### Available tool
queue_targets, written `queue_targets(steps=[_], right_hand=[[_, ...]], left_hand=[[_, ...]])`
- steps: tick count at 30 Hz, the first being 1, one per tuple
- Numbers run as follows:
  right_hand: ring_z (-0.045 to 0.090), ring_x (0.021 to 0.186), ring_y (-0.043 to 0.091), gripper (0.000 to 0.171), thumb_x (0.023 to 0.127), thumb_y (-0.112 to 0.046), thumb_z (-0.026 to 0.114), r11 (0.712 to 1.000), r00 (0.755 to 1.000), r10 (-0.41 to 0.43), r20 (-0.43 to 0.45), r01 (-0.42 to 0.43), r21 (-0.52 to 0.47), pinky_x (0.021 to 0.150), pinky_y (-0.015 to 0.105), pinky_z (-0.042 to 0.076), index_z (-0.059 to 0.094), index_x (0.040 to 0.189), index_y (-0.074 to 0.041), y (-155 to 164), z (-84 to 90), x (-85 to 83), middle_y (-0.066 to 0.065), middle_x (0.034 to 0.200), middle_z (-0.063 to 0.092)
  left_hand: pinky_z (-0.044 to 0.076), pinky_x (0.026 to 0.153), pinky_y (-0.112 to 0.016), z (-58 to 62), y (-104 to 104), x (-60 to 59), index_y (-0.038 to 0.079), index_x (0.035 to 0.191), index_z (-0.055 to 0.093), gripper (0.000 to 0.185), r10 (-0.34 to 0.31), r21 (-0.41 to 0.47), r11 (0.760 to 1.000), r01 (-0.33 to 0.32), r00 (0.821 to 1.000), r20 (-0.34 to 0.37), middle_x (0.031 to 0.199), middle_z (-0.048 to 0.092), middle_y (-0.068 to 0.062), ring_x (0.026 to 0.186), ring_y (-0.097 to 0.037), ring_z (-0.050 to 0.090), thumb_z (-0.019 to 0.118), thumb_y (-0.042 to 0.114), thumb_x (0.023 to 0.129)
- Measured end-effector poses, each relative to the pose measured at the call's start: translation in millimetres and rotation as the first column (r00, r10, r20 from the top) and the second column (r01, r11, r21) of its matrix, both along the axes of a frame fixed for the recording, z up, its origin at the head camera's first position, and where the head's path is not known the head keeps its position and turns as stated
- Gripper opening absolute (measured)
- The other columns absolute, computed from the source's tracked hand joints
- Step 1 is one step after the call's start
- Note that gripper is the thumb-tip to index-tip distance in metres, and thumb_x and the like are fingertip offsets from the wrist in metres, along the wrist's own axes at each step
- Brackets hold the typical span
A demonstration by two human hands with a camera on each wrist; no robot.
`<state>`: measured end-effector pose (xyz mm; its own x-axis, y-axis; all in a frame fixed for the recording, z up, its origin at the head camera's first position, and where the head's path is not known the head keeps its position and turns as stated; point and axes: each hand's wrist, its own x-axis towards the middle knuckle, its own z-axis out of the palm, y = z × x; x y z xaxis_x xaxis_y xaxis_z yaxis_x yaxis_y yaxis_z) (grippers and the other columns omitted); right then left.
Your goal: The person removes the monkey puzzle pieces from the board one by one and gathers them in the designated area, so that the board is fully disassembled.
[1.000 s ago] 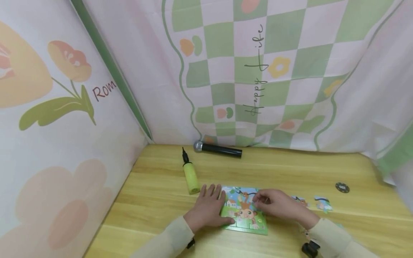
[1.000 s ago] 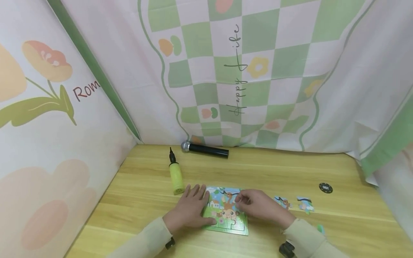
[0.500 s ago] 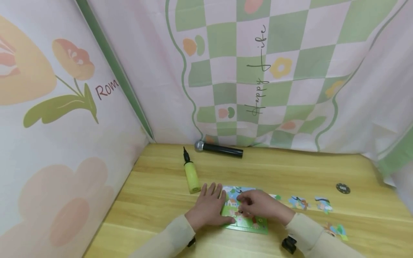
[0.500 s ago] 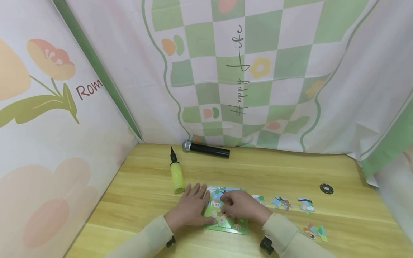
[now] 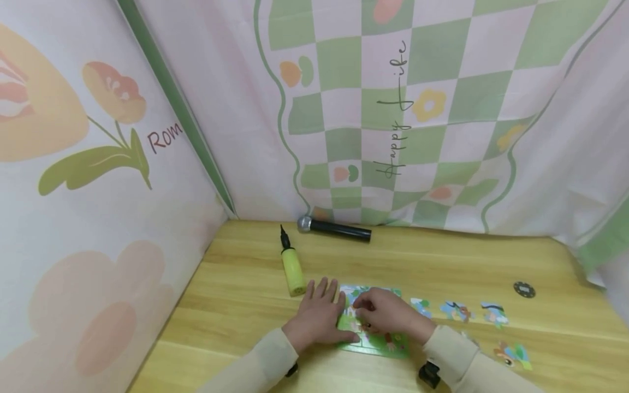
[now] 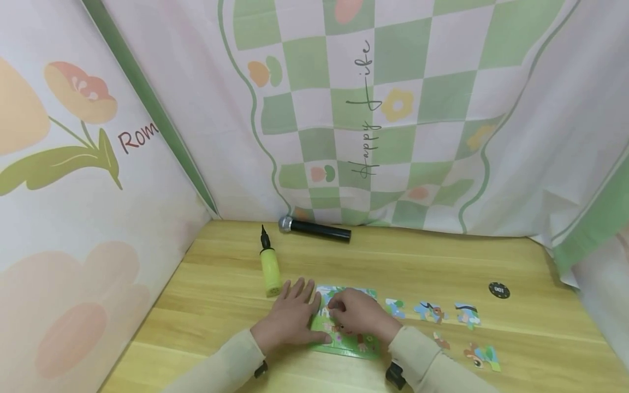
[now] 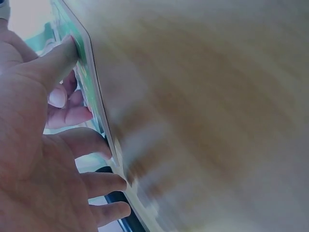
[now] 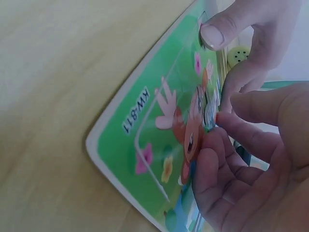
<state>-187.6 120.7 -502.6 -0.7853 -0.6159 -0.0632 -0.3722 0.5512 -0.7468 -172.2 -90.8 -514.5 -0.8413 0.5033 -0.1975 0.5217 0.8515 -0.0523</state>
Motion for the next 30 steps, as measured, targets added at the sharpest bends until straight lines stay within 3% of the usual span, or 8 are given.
queue_targets(steps=[3, 10, 19, 25, 30], right_hand=[[0.060, 0.070, 0.009, 0.016, 0.098, -0.012, 0.066, 1.000, 0.999, -0.006, -0.046, 0.007, 0.013, 0.065, 0.030, 0.053, 0.072, 0.108, -0.001, -1.2, -0.7, 0.2, -0.005, 0.086, 0.065], [0.053, 0.066, 0.008, 0.009, 0.096, -0.013, 0.070, 0.998, 0.992, -0.045, -0.121, 0.049, 0.030, 0.056, 0.029, 0.048, 0.067, 0.104, -0.010, -1.4, -10.4, 0.0, -0.008, 0.081, 0.057], [0.061, 0.076, 0.011, 0.006, 0.100, -0.019, 0.068, 0.989, 0.993, -0.108, -0.056, 0.102, -0.111, 0.065, 0.029, 0.053, 0.066, 0.103, -0.014, 5.6, -4.0, 6.7, -0.007, 0.088, 0.064], [0.063, 0.082, 0.017, 0.016, 0.100, -0.022, 0.068, 0.972, 0.988, -0.154, -0.023, 0.147, -0.185, 0.070, 0.030, 0.055, 0.067, 0.107, -0.009, 40.6, 7.2, 21.0, -0.002, 0.092, 0.066], [0.063, 0.084, 0.014, 0.015, 0.099, -0.024, 0.068, 0.978, 0.991, -0.131, 0.001, 0.130, -0.162, 0.071, 0.028, 0.055, 0.068, 0.105, -0.011, 86.8, 4.5, 32.7, -0.002, 0.094, 0.067]], left_hand=[[0.012, 0.119, -0.059, -0.5, 0.1, -0.3, 0.019, 0.159, 0.038, 0.107, 0.006, -0.005, 1.000, -0.006, 1.000, -0.004, 0.166, 0.020, -0.014, 0.152, -0.037, 0.014, 0.039, 0.092, 0.080], [0.012, 0.119, -0.059, 0.6, -0.1, 0.2, 0.020, 0.159, 0.037, 0.107, 0.022, -0.006, 1.000, -0.022, 1.000, 0.000, 0.166, 0.021, -0.014, 0.152, -0.037, 0.014, 0.039, 0.092, 0.080], [0.012, 0.119, -0.059, -2.6, -0.6, -0.7, 0.021, 0.159, 0.038, 0.108, 0.013, 0.005, 1.000, -0.013, 1.000, -0.005, 0.166, 0.021, -0.014, 0.152, -0.037, 0.014, 0.038, 0.093, 0.078], [0.009, 0.119, -0.059, -3.7, -0.6, -0.8, 0.021, 0.160, 0.035, 0.110, 0.015, 0.006, 1.000, -0.015, 1.000, 0.017, 0.166, 0.018, -0.013, 0.152, -0.037, 0.011, 0.036, 0.094, 0.078], [0.007, 0.119, -0.058, -2.8, -0.9, -1.7, 0.020, 0.160, 0.034, 0.110, 0.009, 0.012, 1.000, -0.009, 0.999, 0.033, 0.167, 0.016, -0.013, 0.153, -0.036, 0.009, 0.035, 0.093, 0.079]])
